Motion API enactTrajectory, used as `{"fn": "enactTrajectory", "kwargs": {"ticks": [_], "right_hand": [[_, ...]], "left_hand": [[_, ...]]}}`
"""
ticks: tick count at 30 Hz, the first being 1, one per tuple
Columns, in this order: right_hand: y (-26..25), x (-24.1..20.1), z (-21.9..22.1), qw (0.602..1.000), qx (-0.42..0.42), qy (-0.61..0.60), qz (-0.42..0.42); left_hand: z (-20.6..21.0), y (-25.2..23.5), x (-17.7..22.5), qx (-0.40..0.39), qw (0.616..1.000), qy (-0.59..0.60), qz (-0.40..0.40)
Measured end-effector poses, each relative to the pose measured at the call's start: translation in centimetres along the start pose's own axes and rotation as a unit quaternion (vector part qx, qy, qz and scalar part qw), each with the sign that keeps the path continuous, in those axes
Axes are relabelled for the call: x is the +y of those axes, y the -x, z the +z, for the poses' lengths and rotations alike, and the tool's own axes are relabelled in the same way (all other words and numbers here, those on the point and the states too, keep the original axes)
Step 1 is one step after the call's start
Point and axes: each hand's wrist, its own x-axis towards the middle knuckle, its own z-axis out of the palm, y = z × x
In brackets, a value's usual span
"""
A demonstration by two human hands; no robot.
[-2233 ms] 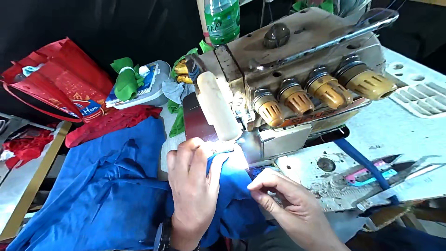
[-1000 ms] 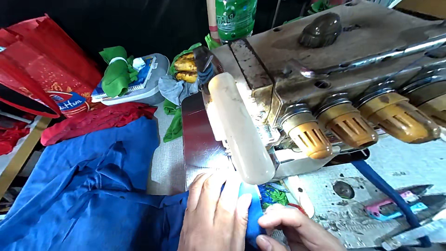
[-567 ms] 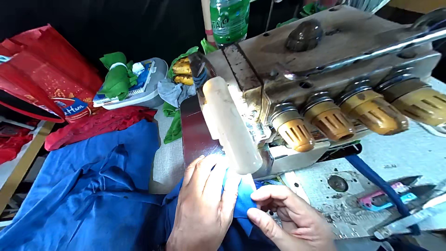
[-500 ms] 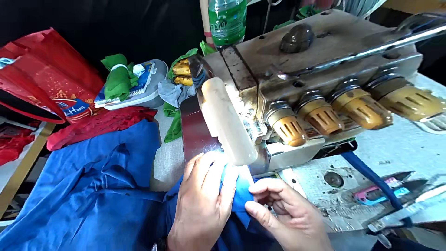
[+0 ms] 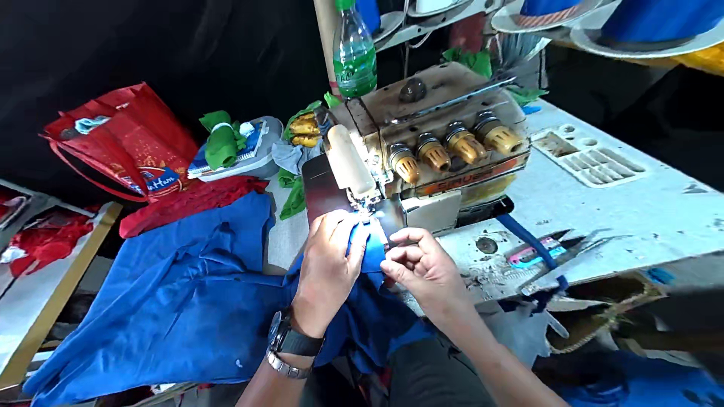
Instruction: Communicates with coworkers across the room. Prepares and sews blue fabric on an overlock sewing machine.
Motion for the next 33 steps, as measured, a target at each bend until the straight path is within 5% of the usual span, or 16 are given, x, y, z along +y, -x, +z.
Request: {"fn": "enactTrajectory", "kwargs": {"ticks": [9,16,23,33], "right_hand": [[-0.2,-0.8,-0.3,0.999,-0.005,-0.047,0.014],[-0.1,-0.8,0.0,0.997,0.013,-0.057,0.045],[-0.2,-1.2,-0.6,0.988,-0.034,-0.113,0.095],[-0.2,-1.0,-0.3,0.997,-0.002,-0.065,0.041]], "left_hand": [[-0.8,2.8,2.0,-0.002,0.999,0.012,0.051],[-0.1,3.8,1.3,0.022,0.999,-0.002,-0.029],[-0.1,4.1,1.5,0.024,1.000,0.007,-0.018],[0.2,4.2,1.7,0.019,1.000,0.012,-0.003]]}}
